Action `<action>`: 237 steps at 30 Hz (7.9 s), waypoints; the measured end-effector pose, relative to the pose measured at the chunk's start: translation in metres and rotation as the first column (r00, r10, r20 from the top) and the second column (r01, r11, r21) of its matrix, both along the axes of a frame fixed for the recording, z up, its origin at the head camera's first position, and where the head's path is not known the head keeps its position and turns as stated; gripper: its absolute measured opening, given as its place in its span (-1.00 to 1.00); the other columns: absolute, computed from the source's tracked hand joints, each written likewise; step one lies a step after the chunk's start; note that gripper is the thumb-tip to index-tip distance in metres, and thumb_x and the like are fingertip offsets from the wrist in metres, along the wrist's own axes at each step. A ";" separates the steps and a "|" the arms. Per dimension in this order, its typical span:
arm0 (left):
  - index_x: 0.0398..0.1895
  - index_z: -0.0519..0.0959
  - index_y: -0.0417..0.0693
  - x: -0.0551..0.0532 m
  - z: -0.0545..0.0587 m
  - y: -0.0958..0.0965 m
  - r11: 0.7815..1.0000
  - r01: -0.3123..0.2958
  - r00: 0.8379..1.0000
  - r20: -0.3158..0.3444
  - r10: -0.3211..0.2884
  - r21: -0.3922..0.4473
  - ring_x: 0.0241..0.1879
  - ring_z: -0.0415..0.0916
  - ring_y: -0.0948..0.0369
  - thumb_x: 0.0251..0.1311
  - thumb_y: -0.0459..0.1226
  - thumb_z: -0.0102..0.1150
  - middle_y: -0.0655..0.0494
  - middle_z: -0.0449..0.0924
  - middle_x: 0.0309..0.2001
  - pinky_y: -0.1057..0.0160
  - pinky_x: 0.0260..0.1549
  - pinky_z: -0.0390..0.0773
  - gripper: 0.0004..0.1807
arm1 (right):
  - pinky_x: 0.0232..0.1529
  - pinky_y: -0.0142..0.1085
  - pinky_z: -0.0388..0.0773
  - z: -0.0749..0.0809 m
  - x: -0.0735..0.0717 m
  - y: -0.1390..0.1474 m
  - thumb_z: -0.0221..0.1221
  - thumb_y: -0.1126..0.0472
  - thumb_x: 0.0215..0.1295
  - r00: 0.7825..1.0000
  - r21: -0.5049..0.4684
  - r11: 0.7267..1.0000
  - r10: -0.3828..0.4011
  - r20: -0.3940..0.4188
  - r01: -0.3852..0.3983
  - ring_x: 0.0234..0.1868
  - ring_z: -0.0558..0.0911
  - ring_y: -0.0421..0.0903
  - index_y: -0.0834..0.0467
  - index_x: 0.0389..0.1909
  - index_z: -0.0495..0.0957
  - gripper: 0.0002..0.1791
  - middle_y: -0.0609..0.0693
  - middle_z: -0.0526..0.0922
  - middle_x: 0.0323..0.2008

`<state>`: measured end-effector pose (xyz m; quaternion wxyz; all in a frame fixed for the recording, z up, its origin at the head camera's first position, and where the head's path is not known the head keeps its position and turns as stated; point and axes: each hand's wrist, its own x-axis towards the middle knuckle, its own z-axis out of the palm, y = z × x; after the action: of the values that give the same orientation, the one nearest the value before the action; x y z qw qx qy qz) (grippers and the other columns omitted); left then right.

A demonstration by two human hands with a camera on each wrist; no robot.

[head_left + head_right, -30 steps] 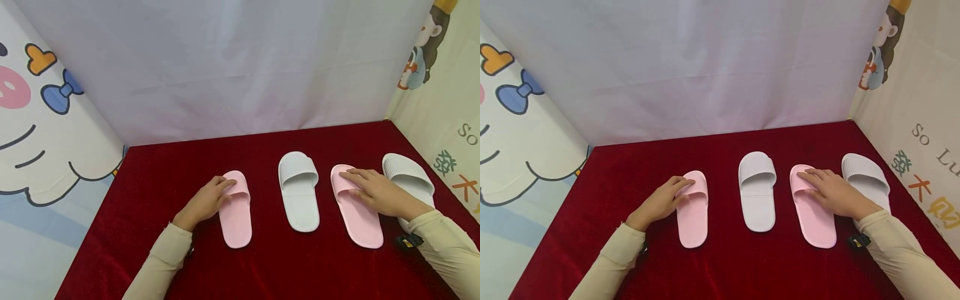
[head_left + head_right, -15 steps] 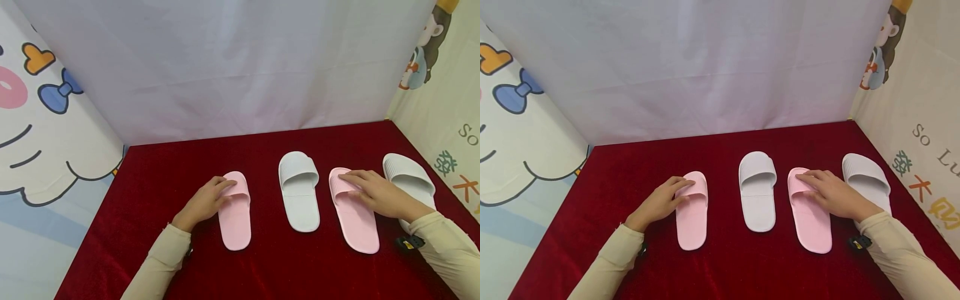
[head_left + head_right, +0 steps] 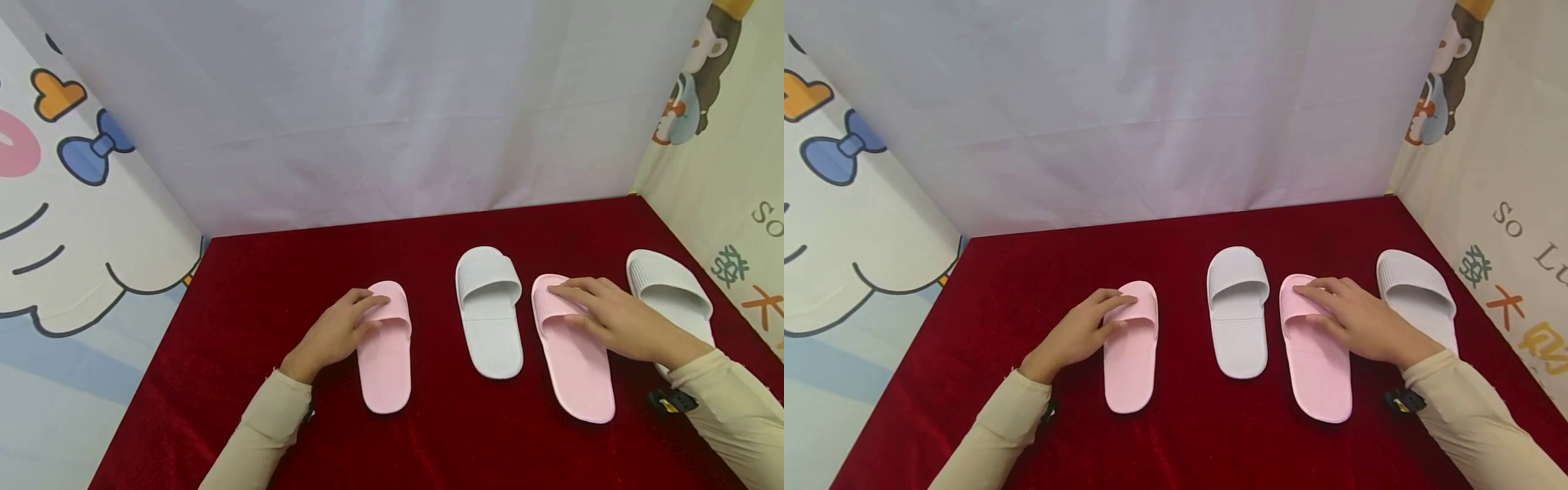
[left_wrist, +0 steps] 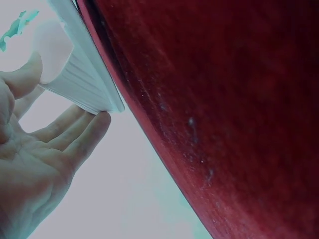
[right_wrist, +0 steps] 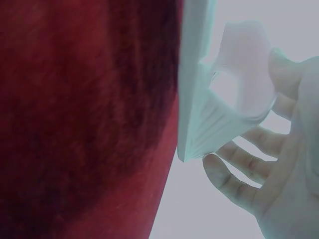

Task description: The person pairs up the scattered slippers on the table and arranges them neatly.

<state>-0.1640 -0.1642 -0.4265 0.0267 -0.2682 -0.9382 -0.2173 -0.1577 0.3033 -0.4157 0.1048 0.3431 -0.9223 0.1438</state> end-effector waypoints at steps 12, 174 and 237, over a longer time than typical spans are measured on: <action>0.24 0.54 0.10 0.007 0.008 0.004 1.000 0.020 0.998 -0.062 -0.019 0.001 0.14 0.55 -0.04 0.33 -0.20 0.23 -0.15 0.50 0.19 -0.04 0.05 0.59 -0.59 | 0.06 -0.17 0.34 0.011 0.003 -0.008 0.31 0.23 0.24 0.998 -0.020 0.999 0.048 -0.052 -0.049 0.11 0.49 0.01 0.03 0.31 0.47 -0.42 0.04 0.57 0.12; 0.17 0.58 0.05 0.006 0.009 -0.013 0.999 -0.022 0.982 -0.185 0.027 0.025 0.09 0.55 -0.04 0.22 -0.25 0.33 -0.16 0.50 0.16 -0.07 -0.01 0.60 -0.57 | 0.10 -0.11 0.51 -0.002 -0.035 -0.203 0.14 -0.12 0.40 0.980 -0.014 0.981 0.194 0.029 -0.194 0.02 0.55 0.02 0.02 0.26 0.51 -0.50 0.00 0.58 0.15; 0.18 0.58 -0.05 -0.062 0.001 -0.031 0.989 -0.134 0.991 0.031 0.133 0.066 0.20 0.49 -0.10 0.25 -0.31 0.28 -0.17 0.49 0.17 -0.13 0.21 0.46 -0.59 | 0.17 0.13 0.46 0.000 -0.099 -0.243 0.19 -0.16 0.36 0.963 0.043 0.998 0.040 0.268 -0.053 0.23 0.45 0.18 0.00 0.36 0.43 -0.38 0.13 0.47 0.28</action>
<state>-0.2260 -0.1947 -0.4257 0.0378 -0.2008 -0.9464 -0.2503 -0.2562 0.0599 -0.4159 -0.0324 0.3446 -0.9230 0.1681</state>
